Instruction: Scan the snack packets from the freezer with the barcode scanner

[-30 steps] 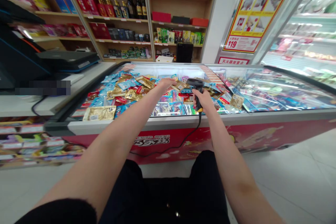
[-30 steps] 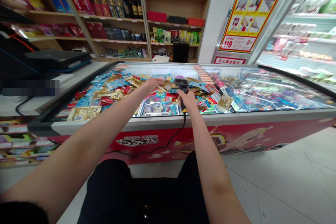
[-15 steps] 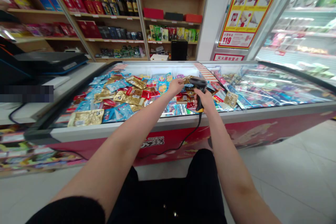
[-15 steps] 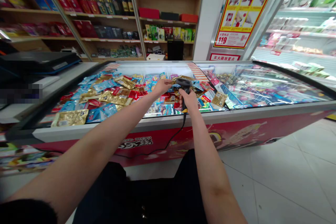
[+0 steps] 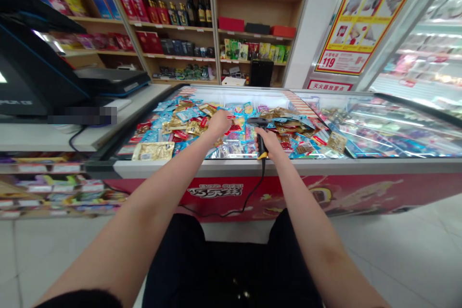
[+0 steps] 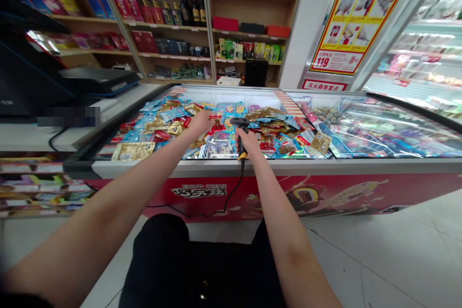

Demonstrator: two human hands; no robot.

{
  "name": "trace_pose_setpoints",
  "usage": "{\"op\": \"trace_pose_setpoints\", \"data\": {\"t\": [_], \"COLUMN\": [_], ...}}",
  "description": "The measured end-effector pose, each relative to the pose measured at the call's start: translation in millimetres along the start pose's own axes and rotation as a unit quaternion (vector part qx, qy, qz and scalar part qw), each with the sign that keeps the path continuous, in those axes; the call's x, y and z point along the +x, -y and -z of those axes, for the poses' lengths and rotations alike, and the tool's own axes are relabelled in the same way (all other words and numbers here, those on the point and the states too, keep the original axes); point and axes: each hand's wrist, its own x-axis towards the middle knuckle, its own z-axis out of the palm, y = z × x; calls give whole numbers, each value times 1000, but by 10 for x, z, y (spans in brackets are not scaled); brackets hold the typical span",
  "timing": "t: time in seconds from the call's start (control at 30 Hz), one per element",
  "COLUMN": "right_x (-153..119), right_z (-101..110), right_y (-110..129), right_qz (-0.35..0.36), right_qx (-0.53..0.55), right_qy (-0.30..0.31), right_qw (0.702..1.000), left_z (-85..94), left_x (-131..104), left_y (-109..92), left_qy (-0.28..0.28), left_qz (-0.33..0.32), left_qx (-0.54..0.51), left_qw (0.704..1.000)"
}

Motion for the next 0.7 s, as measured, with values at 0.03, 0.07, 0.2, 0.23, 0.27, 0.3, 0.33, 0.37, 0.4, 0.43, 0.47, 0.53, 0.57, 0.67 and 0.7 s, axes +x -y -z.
{"op": "trace_pose_setpoints", "data": {"t": [0.03,0.07,0.2,0.23,0.27,0.3,0.33,0.37,0.4,0.43,0.47,0.53,0.57,0.67,0.7], "right_x": [2,4,16,21,28,34,41,46,50,52,53,48,43,16,3], "right_z": [-65,-127,-332,-372,-408,-440,-468,-492,-512,-529,-543,-561,-566,-576,-579], "right_y": [-13,-24,-65,-76,-87,-97,-107,-116,-123,-129,-133,-136,-133,-110,-97], "right_qz": [-9,-18,-44,-45,-44,-42,-41,-41,-41,-42,-44,-44,-42,-40,-41], "right_qx": [6,14,30,33,36,40,41,40,37,33,29,22,20,17,17], "right_qy": [3,6,26,30,33,36,40,43,47,49,49,49,49,46,43], "right_qw": [1000,1000,998,998,998,998,998,997,997,997,997,998,998,998,998], "left_z": [53,102,260,288,311,328,339,344,345,345,344,347,354,385,397], "left_x": [-14,-27,-86,-101,-112,-118,-119,-114,-102,-86,-67,-29,-13,9,8], "left_y": [95,187,464,505,535,558,575,588,599,609,617,628,630,633,634], "left_qy": [-3,-4,26,36,45,52,59,68,78,91,107,132,132,83,67], "left_qz": [6,11,27,29,32,33,32,27,17,4,-10,-26,-28,-24,-22], "left_qx": [21,45,147,166,180,192,201,209,214,217,218,216,214,207,202], "left_qw": [1000,999,988,985,982,979,977,975,973,972,970,967,967,975,977]}}
